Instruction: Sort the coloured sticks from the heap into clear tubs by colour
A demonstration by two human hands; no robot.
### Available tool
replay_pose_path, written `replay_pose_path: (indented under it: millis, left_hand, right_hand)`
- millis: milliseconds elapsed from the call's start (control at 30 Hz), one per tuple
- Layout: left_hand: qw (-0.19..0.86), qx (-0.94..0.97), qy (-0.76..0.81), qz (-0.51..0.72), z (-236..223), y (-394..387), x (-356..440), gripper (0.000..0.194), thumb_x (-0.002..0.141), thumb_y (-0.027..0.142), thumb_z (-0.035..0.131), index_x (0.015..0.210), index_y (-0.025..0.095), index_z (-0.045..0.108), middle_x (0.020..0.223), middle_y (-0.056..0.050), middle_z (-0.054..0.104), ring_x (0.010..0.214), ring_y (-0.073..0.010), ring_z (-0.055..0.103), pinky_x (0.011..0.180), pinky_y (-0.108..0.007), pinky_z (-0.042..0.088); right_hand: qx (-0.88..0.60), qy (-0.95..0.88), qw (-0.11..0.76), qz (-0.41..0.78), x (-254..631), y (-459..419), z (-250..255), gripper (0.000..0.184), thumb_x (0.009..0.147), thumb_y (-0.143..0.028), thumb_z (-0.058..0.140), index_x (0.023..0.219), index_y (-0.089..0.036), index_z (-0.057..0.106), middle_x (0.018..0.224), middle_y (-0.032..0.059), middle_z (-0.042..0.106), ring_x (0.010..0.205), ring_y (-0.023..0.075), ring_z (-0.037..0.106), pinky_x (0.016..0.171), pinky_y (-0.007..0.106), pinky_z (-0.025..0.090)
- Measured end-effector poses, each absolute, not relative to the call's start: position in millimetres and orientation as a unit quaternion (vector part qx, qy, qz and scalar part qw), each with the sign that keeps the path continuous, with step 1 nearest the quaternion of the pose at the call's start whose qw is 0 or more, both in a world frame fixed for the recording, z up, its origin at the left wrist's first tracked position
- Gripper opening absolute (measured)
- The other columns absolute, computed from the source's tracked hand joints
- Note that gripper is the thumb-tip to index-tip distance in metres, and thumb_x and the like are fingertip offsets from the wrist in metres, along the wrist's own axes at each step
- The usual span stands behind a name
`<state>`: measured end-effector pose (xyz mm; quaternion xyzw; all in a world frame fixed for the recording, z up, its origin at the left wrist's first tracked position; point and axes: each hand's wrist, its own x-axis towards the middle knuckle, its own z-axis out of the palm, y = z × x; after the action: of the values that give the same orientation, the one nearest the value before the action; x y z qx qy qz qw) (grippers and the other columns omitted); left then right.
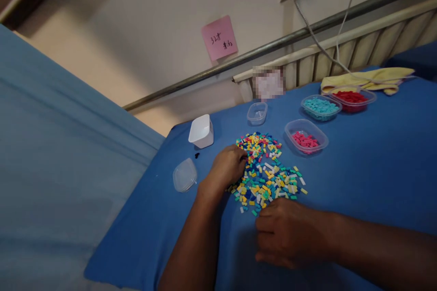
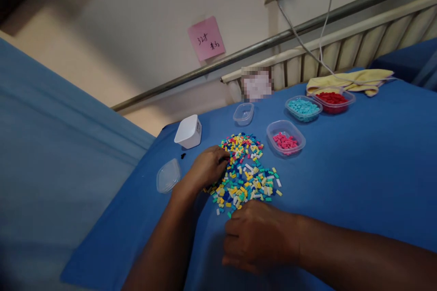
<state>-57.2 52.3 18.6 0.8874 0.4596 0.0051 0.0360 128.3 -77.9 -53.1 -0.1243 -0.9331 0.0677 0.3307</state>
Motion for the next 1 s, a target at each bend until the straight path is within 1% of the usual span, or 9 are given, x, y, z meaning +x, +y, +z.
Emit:
replay_pose_path:
  millis: [167, 300, 433, 567, 767, 900, 1000]
  left_hand:
    - [0.03, 0.889, 0.456, -0.009, 22, 53, -51, 0.017, 0.098, 0.02, 0.063, 0.098, 0.022, 0.08, 0.102, -0.01, 0.076, 0.098, -0.0278, 0.069, 0.086, -0.038, 0.053]
    - [0.039, 0.875, 0.481, -0.024, 21, 53, -51, 0.019, 0.098, 0.017, 0.061, 0.097, 0.02, 0.08, 0.104, -0.01, 0.077, 0.096, -0.0272, 0.07, 0.082, -0.036, 0.052]
    - [0.057, 0.876, 0.478, -0.025, 18, 53, -57, 0.019, 0.099, 0.017, 0.061, 0.102, 0.02, 0.08, 0.108, -0.009, 0.078, 0.098, -0.0265, 0.071, 0.083, -0.036, 0.052]
    - [0.064, 0.881, 0.469, -0.012, 16, 54, -66, 0.019, 0.103, 0.022, 0.061, 0.107, 0.021, 0.078, 0.111, -0.008, 0.077, 0.102, -0.0261, 0.071, 0.087, -0.035, 0.052]
    - [0.078, 0.875, 0.476, 0.04, 16, 55, -85, 0.02, 0.107, 0.023, 0.053, 0.104, 0.02, 0.073, 0.108, -0.007, 0.076, 0.094, -0.0222, 0.069, 0.084, -0.032, 0.051]
    - [0.092, 0.878, 0.466, 0.065, 12, 54, -91, 0.018, 0.103, 0.02, 0.057, 0.107, 0.021, 0.074, 0.109, -0.006, 0.075, 0.096, -0.0213, 0.069, 0.086, -0.032, 0.051]
    - [0.08, 0.887, 0.453, 0.048, 9, 52, -84, 0.023, 0.099, 0.016, 0.059, 0.11, 0.022, 0.078, 0.11, -0.006, 0.075, 0.101, -0.0225, 0.069, 0.088, -0.032, 0.052]
  right_hand:
    - [-0.128, -0.931, 0.335, 0.07, 129, -78, -51, 0.037, 0.109, -0.038, 0.057, 0.077, -0.023, 0.064, 0.072, -0.0015, 0.064, 0.06, 0.0164, 0.052, 0.053, 0.036, 0.034]
    - [-0.129, -0.93, 0.337, 0.068, 130, -79, -50, 0.037, 0.109, -0.037, 0.056, 0.076, -0.023, 0.063, 0.071, -0.0014, 0.064, 0.059, 0.0157, 0.05, 0.053, 0.035, 0.031]
    - [-0.133, -0.932, 0.33, 0.071, 130, -79, -49, 0.037, 0.109, -0.038, 0.057, 0.076, -0.023, 0.064, 0.071, -0.0015, 0.065, 0.06, 0.016, 0.05, 0.054, 0.034, 0.031]
    - [-0.13, -0.929, 0.341, 0.067, 128, -79, -50, 0.036, 0.107, -0.036, 0.059, 0.074, -0.023, 0.063, 0.069, -0.0016, 0.063, 0.059, 0.0161, 0.049, 0.054, 0.034, 0.03]
    - [-0.141, -0.93, 0.334, 0.065, 129, -79, -50, 0.036, 0.108, -0.037, 0.059, 0.076, -0.024, 0.062, 0.071, -0.0021, 0.063, 0.061, 0.0168, 0.05, 0.055, 0.036, 0.03]
    - [-0.139, -0.939, 0.305, 0.079, 130, -79, -48, 0.038, 0.111, -0.039, 0.054, 0.078, -0.024, 0.062, 0.073, -0.0024, 0.064, 0.063, 0.0169, 0.051, 0.057, 0.036, 0.031]
    - [-0.142, -0.94, 0.299, 0.084, 130, -79, -49, 0.037, 0.112, -0.039, 0.053, 0.079, -0.023, 0.062, 0.074, -0.0023, 0.065, 0.065, 0.0169, 0.052, 0.058, 0.036, 0.03]
